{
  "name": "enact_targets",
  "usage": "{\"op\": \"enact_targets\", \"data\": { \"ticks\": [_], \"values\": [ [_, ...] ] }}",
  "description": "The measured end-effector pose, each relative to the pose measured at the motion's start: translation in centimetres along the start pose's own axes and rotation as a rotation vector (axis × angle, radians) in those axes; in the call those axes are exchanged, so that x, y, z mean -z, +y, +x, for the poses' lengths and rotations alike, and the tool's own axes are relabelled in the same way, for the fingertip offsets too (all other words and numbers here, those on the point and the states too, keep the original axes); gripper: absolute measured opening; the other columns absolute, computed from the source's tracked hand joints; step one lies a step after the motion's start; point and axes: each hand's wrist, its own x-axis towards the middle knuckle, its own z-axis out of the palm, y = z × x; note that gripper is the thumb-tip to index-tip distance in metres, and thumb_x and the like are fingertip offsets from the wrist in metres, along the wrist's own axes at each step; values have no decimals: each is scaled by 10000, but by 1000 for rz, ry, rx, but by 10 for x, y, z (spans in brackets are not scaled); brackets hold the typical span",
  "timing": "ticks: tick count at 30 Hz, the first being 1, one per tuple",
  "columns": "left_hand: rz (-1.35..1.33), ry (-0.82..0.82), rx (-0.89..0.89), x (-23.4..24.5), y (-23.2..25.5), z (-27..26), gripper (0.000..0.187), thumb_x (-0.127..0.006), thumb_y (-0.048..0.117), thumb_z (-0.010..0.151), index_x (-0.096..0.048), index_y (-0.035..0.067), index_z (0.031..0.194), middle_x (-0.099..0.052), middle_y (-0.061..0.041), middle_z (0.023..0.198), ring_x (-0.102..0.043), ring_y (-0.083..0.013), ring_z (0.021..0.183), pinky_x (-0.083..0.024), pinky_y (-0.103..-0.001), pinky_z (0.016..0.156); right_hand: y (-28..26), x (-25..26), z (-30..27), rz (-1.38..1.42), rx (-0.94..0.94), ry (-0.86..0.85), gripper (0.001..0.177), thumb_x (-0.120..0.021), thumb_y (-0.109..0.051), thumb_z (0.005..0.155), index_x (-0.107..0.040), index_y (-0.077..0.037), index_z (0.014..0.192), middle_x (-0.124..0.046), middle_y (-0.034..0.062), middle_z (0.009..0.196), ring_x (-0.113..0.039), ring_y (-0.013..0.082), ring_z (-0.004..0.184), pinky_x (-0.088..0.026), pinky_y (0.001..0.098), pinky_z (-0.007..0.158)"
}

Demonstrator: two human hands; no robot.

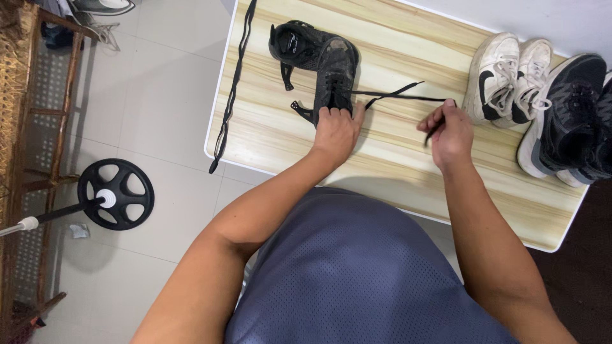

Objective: The person threads a black shoelace through the eyelets of a black sneaker on a table, pulling the lace through each eyelet in sequence. The person adjusts the lace ends and continues threading until the lacing is complete.

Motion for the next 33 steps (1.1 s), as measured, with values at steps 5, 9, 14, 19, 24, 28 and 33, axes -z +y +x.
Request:
{"op": "enact_targets", "data": {
  "ticks": [5,9,14,19,24,28,33],
  "values": [
    [-16,-126,-56,-4,-3,5,241,-566,157,918,-719,80,1088,-690,-94,902,-654,-262,844,-436,-438,764,-5,3,1,-277,116,81,341,-463,-281,1157,-564,-55,923,-596,68,831,-595,190,732,-485,329,695],
    [-33,-83,-191,-10,-7,-3,181,-580,151,918,-734,88,988,-661,-83,952,-626,-270,945,-438,-435,796,-6,-5,-5,-275,100,32,300,-472,-278,1154,-574,-67,968,-608,64,837,-619,181,748,-498,319,706],
    [132,-110,-250,-8,-2,-10,224,-562,175,896,-700,74,1040,-636,-88,892,-604,-279,889,-434,-478,814,-5,-7,-12,-223,160,-20,290,-489,-259,1162,-579,-56,977,-620,62,879,-627,184,778,-505,315,748],
    [-210,122,-90,12,-5,-24,163,-533,131,923,-609,101,1063,-644,-109,940,-609,-287,906,-406,-461,822,2,1,-12,-328,146,-20,286,-490,-240,1167,-586,-44,982,-634,68,859,-605,172,766,-475,320,744],
    [-1000,174,228,27,-23,-21,152,-493,2,1013,-532,71,1143,-707,-115,1074,-666,-294,1030,-463,-420,930,14,-2,-31,-904,206,-197,236,-520,-216,1094,-616,-22,1003,-662,130,864,-643,251,792,-529,399,778],
    [-1721,353,160,39,-14,12,274,-449,-62,1080,-400,70,1315,-704,-163,1263,-671,-239,1168,-510,-351,1040,30,-23,-48,-1358,209,-496,252,-557,-239,1031,-627,-14,944,-665,197,843,-654,347,782,-522,472,759],
    [-1760,-6,-6,87,20,14,609,-402,-121,916,-305,112,1470,-532,-198,1444,-654,-276,1240,-623,-396,890,48,-38,-42,-1427,224,-611,264,-563,-254,1027,-653,-21,1113,-701,213,1067,-660,398,1029,-499,514,925]
  ]
}}
